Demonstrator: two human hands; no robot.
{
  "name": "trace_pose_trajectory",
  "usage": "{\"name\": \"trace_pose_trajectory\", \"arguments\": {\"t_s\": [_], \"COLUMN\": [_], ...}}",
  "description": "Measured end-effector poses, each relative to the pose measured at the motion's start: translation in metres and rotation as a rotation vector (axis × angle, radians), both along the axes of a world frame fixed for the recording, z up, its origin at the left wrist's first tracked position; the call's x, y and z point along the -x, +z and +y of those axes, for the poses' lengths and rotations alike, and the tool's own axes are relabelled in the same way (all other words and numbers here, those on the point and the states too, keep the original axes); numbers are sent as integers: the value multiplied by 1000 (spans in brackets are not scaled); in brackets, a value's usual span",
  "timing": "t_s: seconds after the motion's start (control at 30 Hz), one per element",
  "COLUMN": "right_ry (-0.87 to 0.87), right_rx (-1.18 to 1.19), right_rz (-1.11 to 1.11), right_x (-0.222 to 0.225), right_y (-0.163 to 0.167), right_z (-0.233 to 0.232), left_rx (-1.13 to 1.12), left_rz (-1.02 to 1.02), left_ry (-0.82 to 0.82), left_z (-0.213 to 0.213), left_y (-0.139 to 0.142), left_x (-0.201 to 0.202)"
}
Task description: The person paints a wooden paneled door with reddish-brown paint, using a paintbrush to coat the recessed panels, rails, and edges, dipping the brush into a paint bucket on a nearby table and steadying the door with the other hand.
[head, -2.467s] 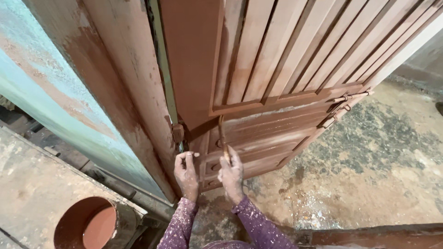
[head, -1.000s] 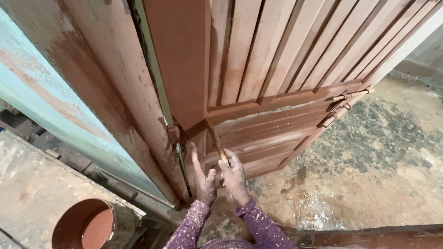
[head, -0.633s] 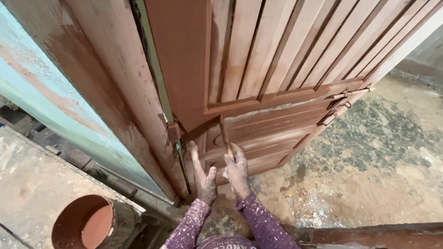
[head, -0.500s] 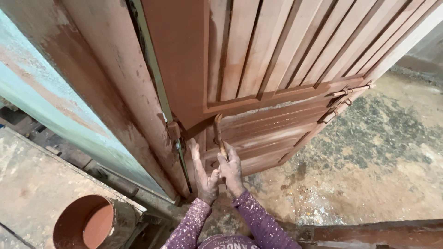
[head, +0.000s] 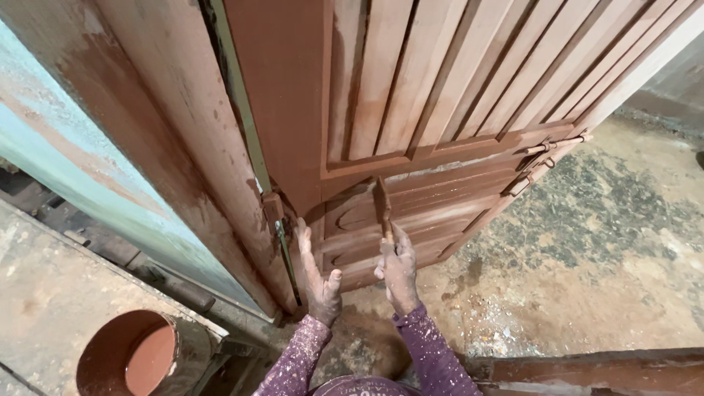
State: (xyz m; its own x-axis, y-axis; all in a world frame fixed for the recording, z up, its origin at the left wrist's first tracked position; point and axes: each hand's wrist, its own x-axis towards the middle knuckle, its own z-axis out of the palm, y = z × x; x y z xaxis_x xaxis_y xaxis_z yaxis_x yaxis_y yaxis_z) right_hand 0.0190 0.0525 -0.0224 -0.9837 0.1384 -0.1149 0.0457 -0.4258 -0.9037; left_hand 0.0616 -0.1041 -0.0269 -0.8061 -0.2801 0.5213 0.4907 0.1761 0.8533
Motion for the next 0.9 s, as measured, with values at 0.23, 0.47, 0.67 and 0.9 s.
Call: {"name": "trace_pose_trajectory", "arguments": {"t_s": [0.23, 0.47, 0.67, 0.9], "right_ry": [35, 80, 240, 11], "right_rx": [-159, -35, -209, -35], "right_rz": [-89, -71, -54, -41], "right_x": [1, -4, -8, 10], "right_y": [-3, -5, -8, -11], "right_z": [-50, -72, -60, 2], "left_rx": [22, -15, -4, -3], "left_rz": [32, -1, 2, -40], "left_ry": [36, 68, 181, 165], "left_z": [-6, -12, -6, 7], "left_y": [2, 0, 5, 4], "left_x": [-3, -5, 0, 8]}}
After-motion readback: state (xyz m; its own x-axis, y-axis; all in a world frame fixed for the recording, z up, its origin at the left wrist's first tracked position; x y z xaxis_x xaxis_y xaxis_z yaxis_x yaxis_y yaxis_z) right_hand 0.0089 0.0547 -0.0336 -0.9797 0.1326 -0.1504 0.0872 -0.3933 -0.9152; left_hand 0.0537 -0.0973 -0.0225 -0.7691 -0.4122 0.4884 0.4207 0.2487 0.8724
